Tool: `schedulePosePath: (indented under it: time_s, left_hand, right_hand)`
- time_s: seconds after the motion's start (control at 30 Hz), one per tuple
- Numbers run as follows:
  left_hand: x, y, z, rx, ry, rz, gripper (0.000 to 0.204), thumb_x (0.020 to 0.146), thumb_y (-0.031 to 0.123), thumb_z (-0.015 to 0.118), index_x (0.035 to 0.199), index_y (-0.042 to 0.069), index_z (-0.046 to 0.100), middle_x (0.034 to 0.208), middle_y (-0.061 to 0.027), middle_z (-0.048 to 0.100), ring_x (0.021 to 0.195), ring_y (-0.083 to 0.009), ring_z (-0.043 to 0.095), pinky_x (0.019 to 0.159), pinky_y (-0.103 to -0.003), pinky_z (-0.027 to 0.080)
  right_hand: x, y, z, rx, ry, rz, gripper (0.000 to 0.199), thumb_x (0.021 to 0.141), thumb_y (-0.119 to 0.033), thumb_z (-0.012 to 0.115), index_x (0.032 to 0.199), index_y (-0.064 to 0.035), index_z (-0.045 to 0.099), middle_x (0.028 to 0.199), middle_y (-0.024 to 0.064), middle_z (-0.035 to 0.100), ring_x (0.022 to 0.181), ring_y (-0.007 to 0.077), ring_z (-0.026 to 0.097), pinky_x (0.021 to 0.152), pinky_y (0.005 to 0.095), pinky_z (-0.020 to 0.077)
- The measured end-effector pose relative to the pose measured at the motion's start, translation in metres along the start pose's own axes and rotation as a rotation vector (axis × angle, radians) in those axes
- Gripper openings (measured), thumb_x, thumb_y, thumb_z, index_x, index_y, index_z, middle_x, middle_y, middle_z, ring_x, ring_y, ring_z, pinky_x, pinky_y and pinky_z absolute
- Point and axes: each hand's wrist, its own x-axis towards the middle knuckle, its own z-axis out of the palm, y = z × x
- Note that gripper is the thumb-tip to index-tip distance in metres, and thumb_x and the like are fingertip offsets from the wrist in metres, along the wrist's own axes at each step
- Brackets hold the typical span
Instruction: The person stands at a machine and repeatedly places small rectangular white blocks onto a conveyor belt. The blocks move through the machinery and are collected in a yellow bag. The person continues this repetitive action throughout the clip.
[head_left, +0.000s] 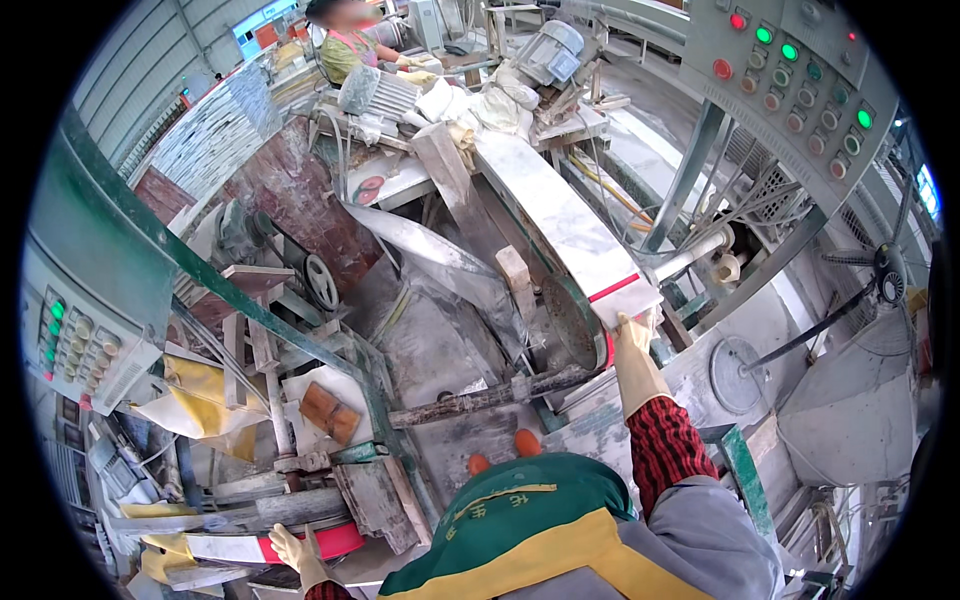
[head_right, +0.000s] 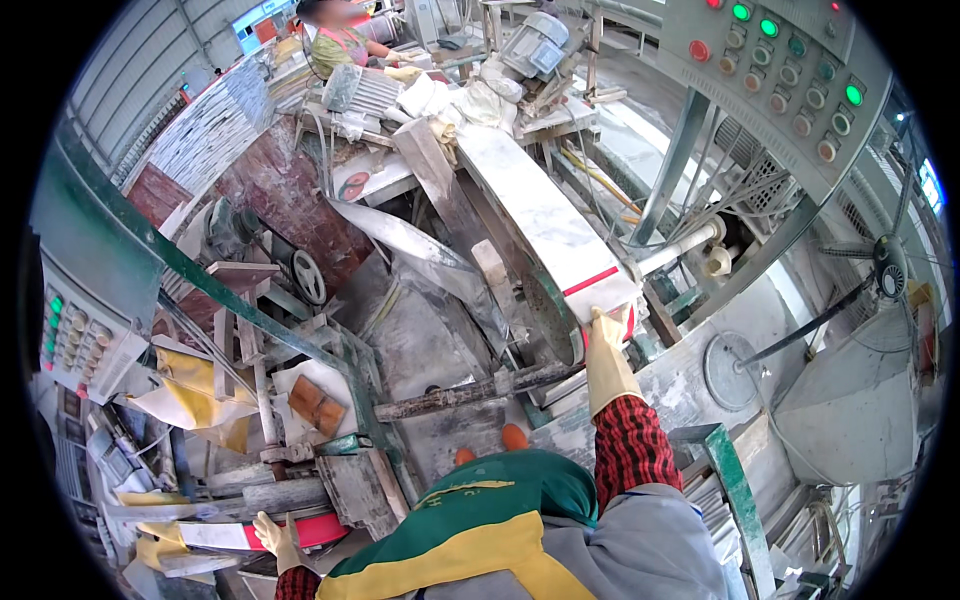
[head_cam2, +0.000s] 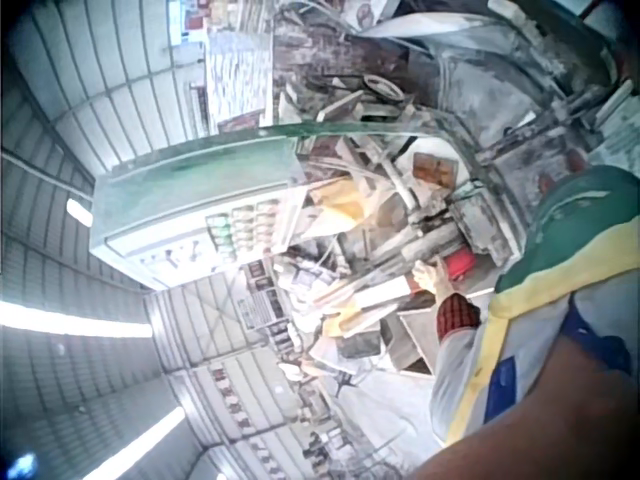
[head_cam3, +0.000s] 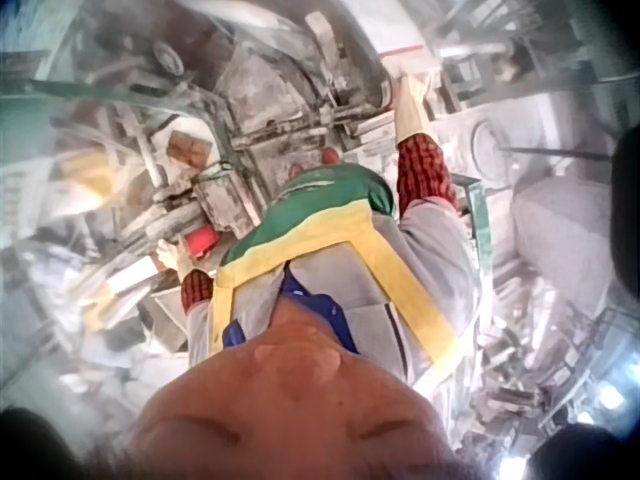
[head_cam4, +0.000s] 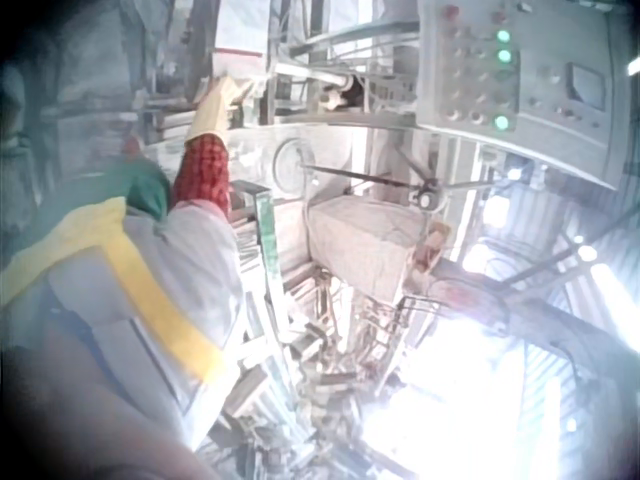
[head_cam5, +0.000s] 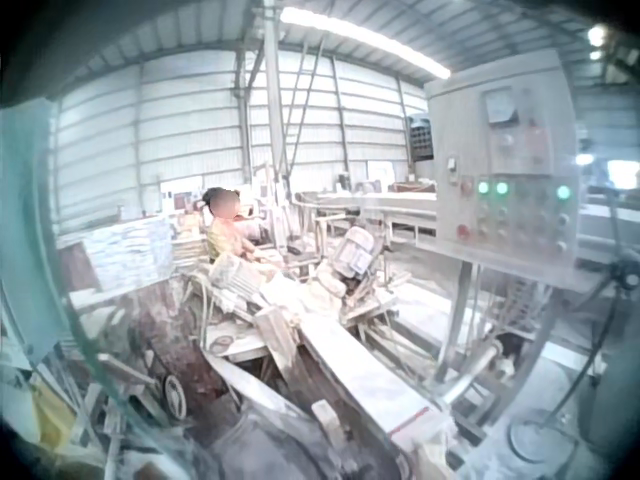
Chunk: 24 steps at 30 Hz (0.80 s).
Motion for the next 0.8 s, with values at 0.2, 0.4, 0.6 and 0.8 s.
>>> schedulePosePath:
  time_s: [0.2,0.4,0.6,0.8]
  left_hand:
    - [0.006,-0.014,0.018,0.008,0.023,0.035,0.087,0.071,0.047,0.072,0.136,0.016,0.024,0.141,-0.0193,0.027,0.127,-0.0429,0.028,0.099,-0.052,0.033]
    - [-0.023,0.021,-0.017,-0.027,-0.035,-0.032,0.075,0.075,0.033,0.071,0.133,0.016,0.027,0.145,-0.0179,0.022,0.132,-0.041,0.023,0.105,-0.05,0.027]
    - [-0.031,0.031,-0.02,-0.037,-0.004,-0.02,0.076,0.075,0.035,0.071,0.133,0.014,0.026,0.145,-0.0179,0.021,0.133,-0.0394,0.021,0.105,-0.049,0.027]
    - [-0.037,0.037,-0.022,0.025,-0.019,-0.06,0.08,0.074,0.039,0.071,0.136,0.015,0.025,0.146,-0.0174,0.02,0.133,-0.0381,0.02,0.106,-0.048,0.026]
  right_hand:
    - [0.02,0.009,0.0,-0.248,-0.022,-0.043,0.084,0.075,0.008,0.056,0.143,-0.0281,0.024,0.111,0.0117,0.054,0.079,0.0219,0.056,0.061,0.0348,0.0518]
    - [0.02,0.01,0.01,-0.319,-0.039,-0.043,0.09,0.077,-0.004,0.06,0.146,-0.0203,0.005,0.088,0.0159,0.063,0.059,0.0226,0.061,0.048,0.0322,0.0515]
    - [0.01,-0.007,0.007,-0.736,-0.092,0.02,0.092,0.085,-0.018,0.058,0.144,-0.0178,-0.012,0.068,0.0162,0.063,0.041,0.0258,0.056,0.039,0.0367,0.0501]
    - [0.007,-0.011,0.013,-0.848,-0.13,0.078,0.093,0.085,-0.032,0.057,0.144,-0.0156,-0.013,0.068,0.015,0.065,0.045,0.0237,0.06,0.041,0.0353,0.049]
